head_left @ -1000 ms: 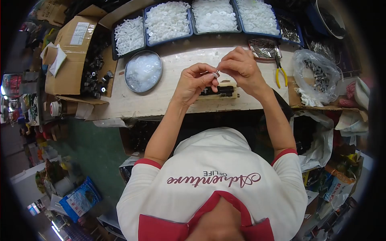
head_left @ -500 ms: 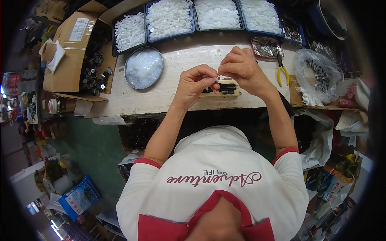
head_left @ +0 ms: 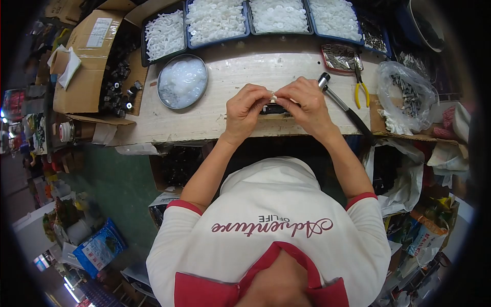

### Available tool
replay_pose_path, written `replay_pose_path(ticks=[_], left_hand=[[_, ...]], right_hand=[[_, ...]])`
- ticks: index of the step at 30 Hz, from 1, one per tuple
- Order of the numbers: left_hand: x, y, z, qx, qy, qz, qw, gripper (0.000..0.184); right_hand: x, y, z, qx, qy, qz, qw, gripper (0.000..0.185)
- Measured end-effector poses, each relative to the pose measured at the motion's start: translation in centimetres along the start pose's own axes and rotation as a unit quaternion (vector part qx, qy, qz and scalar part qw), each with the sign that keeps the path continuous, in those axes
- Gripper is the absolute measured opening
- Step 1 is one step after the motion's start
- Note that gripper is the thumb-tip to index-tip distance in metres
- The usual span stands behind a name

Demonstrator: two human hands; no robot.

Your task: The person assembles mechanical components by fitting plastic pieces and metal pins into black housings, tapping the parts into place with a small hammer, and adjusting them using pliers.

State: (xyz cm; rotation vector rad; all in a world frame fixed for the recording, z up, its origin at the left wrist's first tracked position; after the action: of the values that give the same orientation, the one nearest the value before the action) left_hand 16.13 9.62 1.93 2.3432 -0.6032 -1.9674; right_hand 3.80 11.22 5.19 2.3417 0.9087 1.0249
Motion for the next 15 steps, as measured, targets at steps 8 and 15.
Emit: replay_pose_path(ticks=[8, 15], left_hand=[[-0.3, -1.2, -0.1, 0.006, 0.201, 0.023, 0.979, 0.027], [2.0, -1.6, 1.0, 0.052, 0.252, -0.032, 0.966, 0.03]], right_hand=[[0.3, -2.0, 2.5, 0.061, -0.089, -0.026, 0.994, 0.012], [-0.2, -2.3, 3.9, 0.134, -0.062, -0.005, 0.989, 0.015]])
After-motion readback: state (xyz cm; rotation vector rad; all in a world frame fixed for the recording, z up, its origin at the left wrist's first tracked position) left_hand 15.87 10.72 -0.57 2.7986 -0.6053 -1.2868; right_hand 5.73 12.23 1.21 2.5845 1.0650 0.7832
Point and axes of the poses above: each hand's wrist, its own y-axis towards the middle knuckle, its own z-axis out of the palm, x = y × z, the point moved 9 cm from there along y, towards the middle knuckle, and after that the axes turned 13 degrees about -z, right-handed, at the moved point
